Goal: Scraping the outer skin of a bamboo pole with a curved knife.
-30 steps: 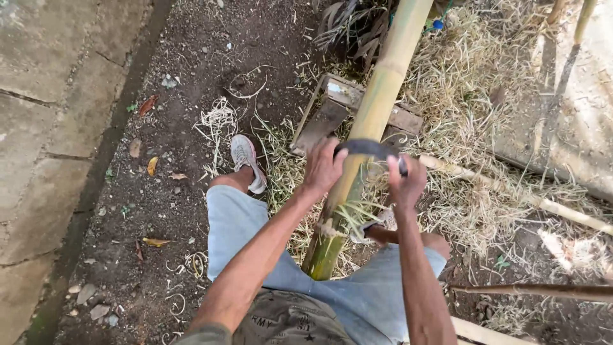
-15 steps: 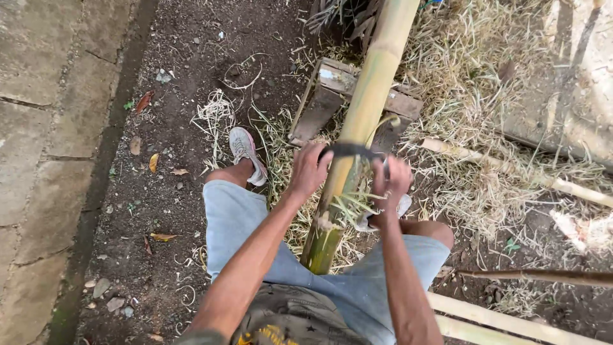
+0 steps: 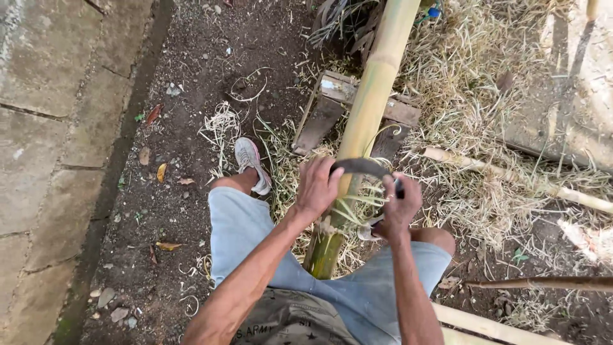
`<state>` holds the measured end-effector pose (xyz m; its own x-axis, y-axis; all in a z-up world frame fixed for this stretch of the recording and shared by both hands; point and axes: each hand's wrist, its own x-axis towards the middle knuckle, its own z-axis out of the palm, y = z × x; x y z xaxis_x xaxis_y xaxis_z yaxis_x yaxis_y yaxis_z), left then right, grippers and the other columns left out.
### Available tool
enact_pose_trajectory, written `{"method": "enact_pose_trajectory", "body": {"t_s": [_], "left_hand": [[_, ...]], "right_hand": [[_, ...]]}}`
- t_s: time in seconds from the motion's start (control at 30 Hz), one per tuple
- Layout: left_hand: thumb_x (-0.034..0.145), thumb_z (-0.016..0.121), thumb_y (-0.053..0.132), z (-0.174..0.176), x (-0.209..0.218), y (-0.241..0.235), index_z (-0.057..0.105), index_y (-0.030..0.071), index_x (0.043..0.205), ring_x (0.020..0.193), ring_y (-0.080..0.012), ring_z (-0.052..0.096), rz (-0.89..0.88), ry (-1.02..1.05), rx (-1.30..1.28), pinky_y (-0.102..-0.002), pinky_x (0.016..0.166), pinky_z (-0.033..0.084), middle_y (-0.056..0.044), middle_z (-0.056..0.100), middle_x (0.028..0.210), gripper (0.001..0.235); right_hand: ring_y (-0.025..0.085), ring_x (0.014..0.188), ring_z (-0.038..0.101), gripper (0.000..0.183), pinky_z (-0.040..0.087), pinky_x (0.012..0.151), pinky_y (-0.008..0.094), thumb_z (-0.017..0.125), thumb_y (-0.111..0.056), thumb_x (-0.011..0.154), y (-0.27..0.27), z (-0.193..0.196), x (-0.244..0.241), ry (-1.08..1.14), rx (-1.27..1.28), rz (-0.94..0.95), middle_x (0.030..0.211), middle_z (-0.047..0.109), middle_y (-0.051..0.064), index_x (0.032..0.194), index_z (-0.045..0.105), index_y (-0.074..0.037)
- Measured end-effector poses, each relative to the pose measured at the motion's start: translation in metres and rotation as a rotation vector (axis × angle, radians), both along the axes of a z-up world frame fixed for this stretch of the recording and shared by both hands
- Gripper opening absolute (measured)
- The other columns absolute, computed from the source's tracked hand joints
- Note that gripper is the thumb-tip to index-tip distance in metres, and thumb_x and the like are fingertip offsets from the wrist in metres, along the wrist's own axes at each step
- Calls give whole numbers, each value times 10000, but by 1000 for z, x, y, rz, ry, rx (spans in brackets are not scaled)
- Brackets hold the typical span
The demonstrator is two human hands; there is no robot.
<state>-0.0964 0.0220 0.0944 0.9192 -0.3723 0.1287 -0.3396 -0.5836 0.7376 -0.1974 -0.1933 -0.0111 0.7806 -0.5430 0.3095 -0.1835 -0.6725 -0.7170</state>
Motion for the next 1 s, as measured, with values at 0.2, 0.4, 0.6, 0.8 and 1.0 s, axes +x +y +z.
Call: {"method": "enact_pose_trajectory", "body": {"t_s": [0.2, 0.4, 0.6, 0.8, 1.0], "left_hand": [[991, 633, 256, -34, 96, -73, 653, 124, 1028, 779, -151, 544, 72, -150, -87, -386, 815, 344, -11, 622, 882, 138], [949, 654, 278, -65, 134, -93, 646, 144, 957, 776, -160, 547, 176, 83, 134, -391, 798, 327, -2, 616, 827, 135], [1010, 593, 264, -97, 68, -36, 616, 125, 993, 877, -180, 540, 99, -56, 122, -444, 858, 358, -40, 597, 908, 142], [1023, 583, 221, -58, -53, 25, 629, 101, 989, 864, -216, 550, 66, 6, 99, -410, 855, 382, -50, 592, 893, 133], [953, 611, 209, -23, -72, 29, 638, 57, 1020, 900, -245, 553, 99, -29, 122, -439, 818, 380, -86, 602, 921, 169]], "right_hand": [[133, 740, 491, 230, 431, 663, 301, 751, -287, 1048, -78, 30, 110, 0, -61, 9, 831, 556, 12, 1032, 727, -59], [78, 646, 470, 280, 419, 558, 298, 753, -359, 964, -74, 31, 151, 119, 329, 75, 757, 526, -43, 1013, 746, -83], [144, 717, 500, 341, 436, 653, 364, 704, -387, 998, -20, -11, 86, 31, 120, 43, 827, 573, 2, 1049, 725, -51], [271, 917, 569, 246, 479, 822, 419, 624, -254, 1011, 39, -30, -45, 40, 71, 40, 973, 624, 112, 1110, 678, -36], [260, 872, 609, 247, 499, 775, 419, 752, -222, 924, 48, 25, -58, 23, 122, 69, 956, 662, 112, 1053, 694, -19]]}}
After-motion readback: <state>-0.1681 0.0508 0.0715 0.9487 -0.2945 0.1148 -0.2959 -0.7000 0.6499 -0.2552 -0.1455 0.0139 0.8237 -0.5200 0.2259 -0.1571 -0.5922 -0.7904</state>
